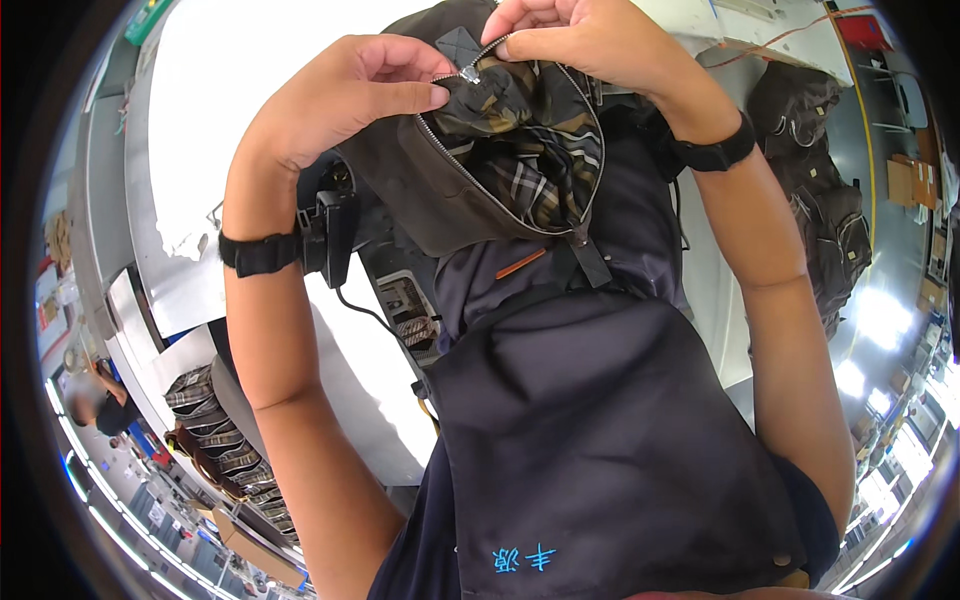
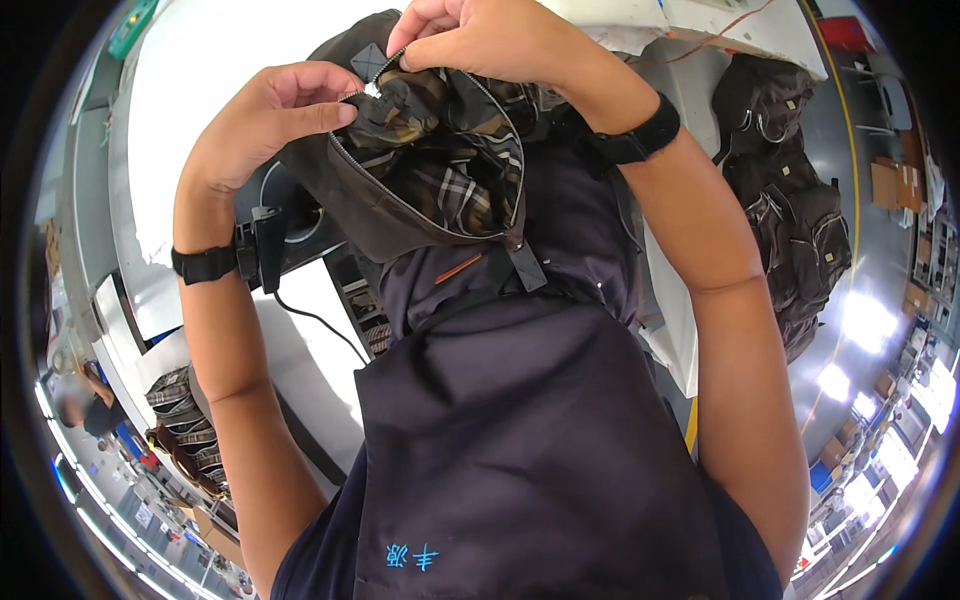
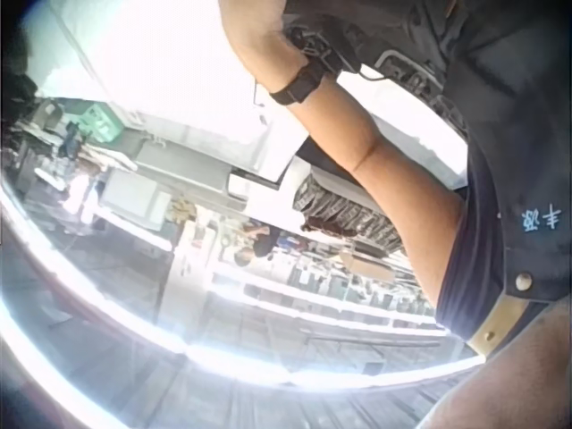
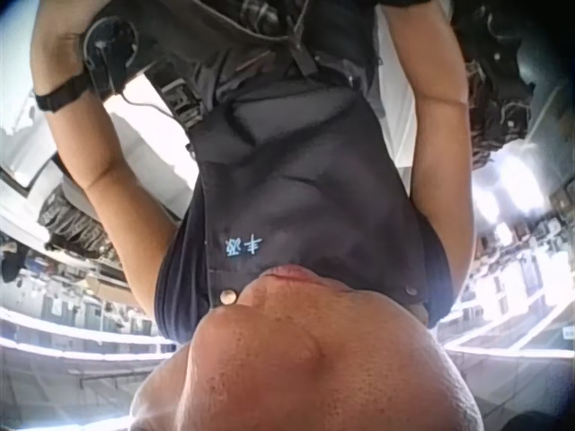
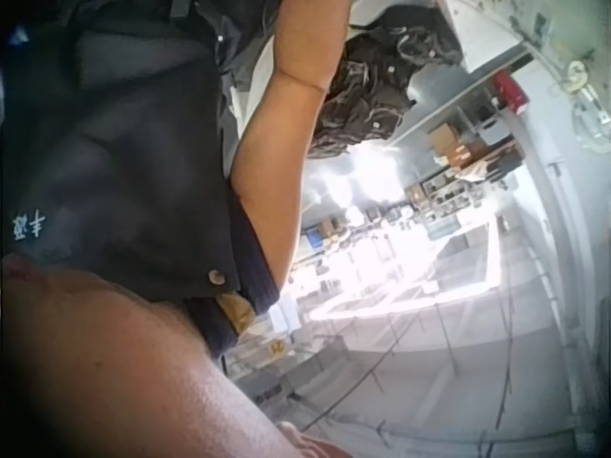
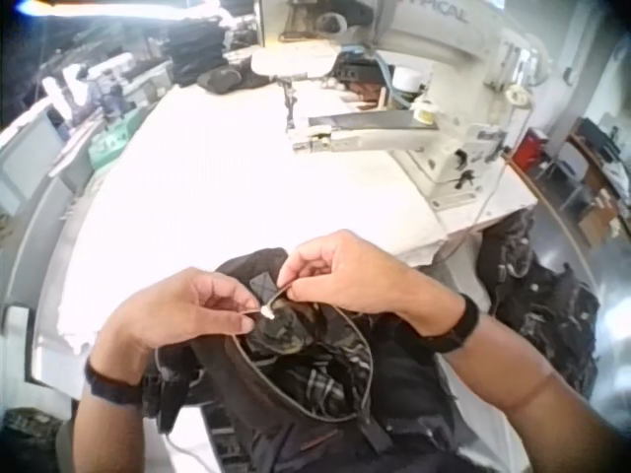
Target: Sewing and inspecting a textile bag using an industrial sewing machine.
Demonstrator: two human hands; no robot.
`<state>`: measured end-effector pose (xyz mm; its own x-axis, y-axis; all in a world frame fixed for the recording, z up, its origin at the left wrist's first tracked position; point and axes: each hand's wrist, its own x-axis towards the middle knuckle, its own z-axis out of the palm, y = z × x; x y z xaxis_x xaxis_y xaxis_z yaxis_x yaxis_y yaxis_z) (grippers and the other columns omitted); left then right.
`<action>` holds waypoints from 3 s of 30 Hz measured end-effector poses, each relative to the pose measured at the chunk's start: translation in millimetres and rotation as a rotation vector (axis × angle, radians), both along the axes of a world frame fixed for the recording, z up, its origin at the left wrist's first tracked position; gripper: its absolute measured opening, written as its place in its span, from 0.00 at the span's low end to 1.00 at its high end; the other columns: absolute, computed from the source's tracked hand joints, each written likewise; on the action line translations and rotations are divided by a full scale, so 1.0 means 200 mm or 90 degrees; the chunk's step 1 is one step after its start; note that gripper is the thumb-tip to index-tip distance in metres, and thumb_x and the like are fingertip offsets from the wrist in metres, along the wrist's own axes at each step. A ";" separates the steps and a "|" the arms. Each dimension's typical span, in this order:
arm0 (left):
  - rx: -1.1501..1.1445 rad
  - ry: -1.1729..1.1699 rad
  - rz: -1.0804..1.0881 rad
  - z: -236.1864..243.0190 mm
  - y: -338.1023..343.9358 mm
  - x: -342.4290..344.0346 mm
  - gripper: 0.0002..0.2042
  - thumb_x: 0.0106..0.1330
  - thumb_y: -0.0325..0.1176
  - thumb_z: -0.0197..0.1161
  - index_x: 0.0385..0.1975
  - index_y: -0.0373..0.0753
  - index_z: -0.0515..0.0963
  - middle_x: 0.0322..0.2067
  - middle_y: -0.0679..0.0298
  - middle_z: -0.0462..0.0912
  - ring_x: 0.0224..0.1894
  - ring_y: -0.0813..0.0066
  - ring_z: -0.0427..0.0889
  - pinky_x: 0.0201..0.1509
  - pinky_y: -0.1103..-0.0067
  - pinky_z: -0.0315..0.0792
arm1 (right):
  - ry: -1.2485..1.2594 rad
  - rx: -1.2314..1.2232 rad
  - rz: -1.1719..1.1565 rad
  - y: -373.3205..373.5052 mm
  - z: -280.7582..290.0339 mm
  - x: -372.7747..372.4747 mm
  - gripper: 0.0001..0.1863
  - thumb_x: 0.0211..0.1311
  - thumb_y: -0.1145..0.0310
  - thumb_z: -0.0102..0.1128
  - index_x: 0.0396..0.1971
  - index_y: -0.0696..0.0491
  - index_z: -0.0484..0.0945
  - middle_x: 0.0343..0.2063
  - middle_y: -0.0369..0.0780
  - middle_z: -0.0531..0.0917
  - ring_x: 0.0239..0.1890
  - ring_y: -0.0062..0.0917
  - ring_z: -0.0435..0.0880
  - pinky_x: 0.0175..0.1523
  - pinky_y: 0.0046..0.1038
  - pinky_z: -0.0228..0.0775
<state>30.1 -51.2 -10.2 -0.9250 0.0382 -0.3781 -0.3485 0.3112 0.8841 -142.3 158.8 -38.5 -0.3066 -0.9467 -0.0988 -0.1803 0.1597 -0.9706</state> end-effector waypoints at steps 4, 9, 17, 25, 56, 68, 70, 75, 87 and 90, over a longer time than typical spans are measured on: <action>0.019 -0.035 0.027 0.00 0.02 0.02 0.13 0.70 0.37 0.72 0.47 0.36 0.85 0.38 0.74 0.85 0.43 0.87 0.80 0.52 0.86 0.72 | -0.031 -0.001 -0.010 -0.01 -0.02 0.01 0.07 0.63 0.74 0.68 0.39 0.59 0.87 0.31 0.33 0.88 0.33 0.13 0.81 0.40 0.17 0.73; 0.019 0.033 -0.011 -0.03 0.02 0.04 0.15 0.74 0.42 0.67 0.47 0.35 0.86 0.36 0.77 0.84 0.39 0.87 0.76 0.51 0.84 0.70 | -0.046 -0.034 -0.017 -0.01 -0.04 0.01 0.07 0.63 0.75 0.68 0.40 0.60 0.87 0.32 0.34 0.88 0.34 0.14 0.83 0.43 0.18 0.75; 0.084 0.033 0.037 -0.09 -0.01 0.05 0.16 0.75 0.41 0.66 0.50 0.33 0.86 0.39 0.73 0.86 0.40 0.84 0.77 0.52 0.82 0.72 | -0.064 -0.028 -0.011 -0.02 -0.04 0.01 0.07 0.64 0.76 0.67 0.40 0.60 0.87 0.32 0.34 0.88 0.34 0.14 0.82 0.42 0.17 0.75; 0.103 0.019 0.026 -0.09 -0.01 0.05 0.16 0.74 0.40 0.66 0.50 0.33 0.86 0.42 0.70 0.87 0.41 0.83 0.78 0.52 0.82 0.72 | -0.083 -0.012 -0.016 -0.01 -0.05 0.01 0.07 0.64 0.77 0.67 0.41 0.60 0.86 0.33 0.34 0.88 0.33 0.14 0.82 0.41 0.17 0.74; -0.634 0.488 0.433 0.37 0.37 0.33 0.30 0.60 0.14 0.52 0.67 0.33 0.72 0.47 0.49 0.85 0.43 0.60 0.86 0.51 0.71 0.79 | 0.578 -0.580 -0.221 0.00 0.33 0.59 0.25 0.44 0.79 0.73 0.48 0.57 0.84 0.45 0.43 0.85 0.44 0.37 0.85 0.48 0.36 0.76; 0.074 0.283 0.357 0.25 0.13 0.20 0.25 0.75 0.34 0.65 0.67 0.29 0.70 0.43 0.63 0.83 0.38 0.84 0.77 0.39 0.86 0.71 | 0.486 -0.420 -0.253 -0.12 0.09 0.36 0.21 0.55 0.84 0.59 0.51 0.59 0.81 0.44 0.45 0.84 0.46 0.41 0.84 0.51 0.37 0.78; 0.020 0.341 0.323 0.25 0.08 0.16 0.21 0.77 0.37 0.61 0.63 0.29 0.74 0.42 0.64 0.83 0.38 0.85 0.77 0.42 0.85 0.71 | 0.400 -0.473 -0.231 -0.10 0.08 0.33 0.24 0.57 0.90 0.54 0.53 0.58 0.81 0.44 0.46 0.85 0.44 0.40 0.84 0.50 0.35 0.78; -0.058 0.470 0.282 0.11 0.07 0.02 0.20 0.84 0.41 0.50 0.52 0.29 0.83 0.47 0.62 0.88 0.45 0.80 0.80 0.54 0.80 0.72 | 0.388 -0.445 -0.260 -0.11 0.10 0.30 0.21 0.58 0.86 0.56 0.52 0.57 0.82 0.42 0.46 0.86 0.45 0.41 0.86 0.49 0.36 0.79; -0.119 0.451 0.272 0.04 0.01 -0.23 0.23 0.84 0.41 0.44 0.35 0.30 0.82 0.40 0.56 0.88 0.46 0.71 0.83 0.57 0.76 0.73 | 0.395 -0.126 -0.162 0.35 -0.09 0.30 0.26 0.67 0.69 0.68 0.65 0.51 0.76 0.53 0.44 0.85 0.53 0.31 0.84 0.59 0.32 0.75; -0.014 0.442 0.331 0.00 -0.02 -0.27 0.21 0.82 0.40 0.47 0.34 0.31 0.82 0.39 0.59 0.88 0.44 0.72 0.83 0.55 0.78 0.73 | 0.198 -0.064 -0.281 0.55 -0.20 0.37 0.23 0.70 0.56 0.67 0.58 0.54 0.79 0.40 0.40 0.87 0.41 0.28 0.87 0.46 0.29 0.78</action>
<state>-24.8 -54.5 -11.2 -0.8445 -0.4546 0.2831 0.1652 0.2817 0.9452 -67.7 268.4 -77.6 -0.6776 -0.7214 0.1434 -0.3971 0.1948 -0.8969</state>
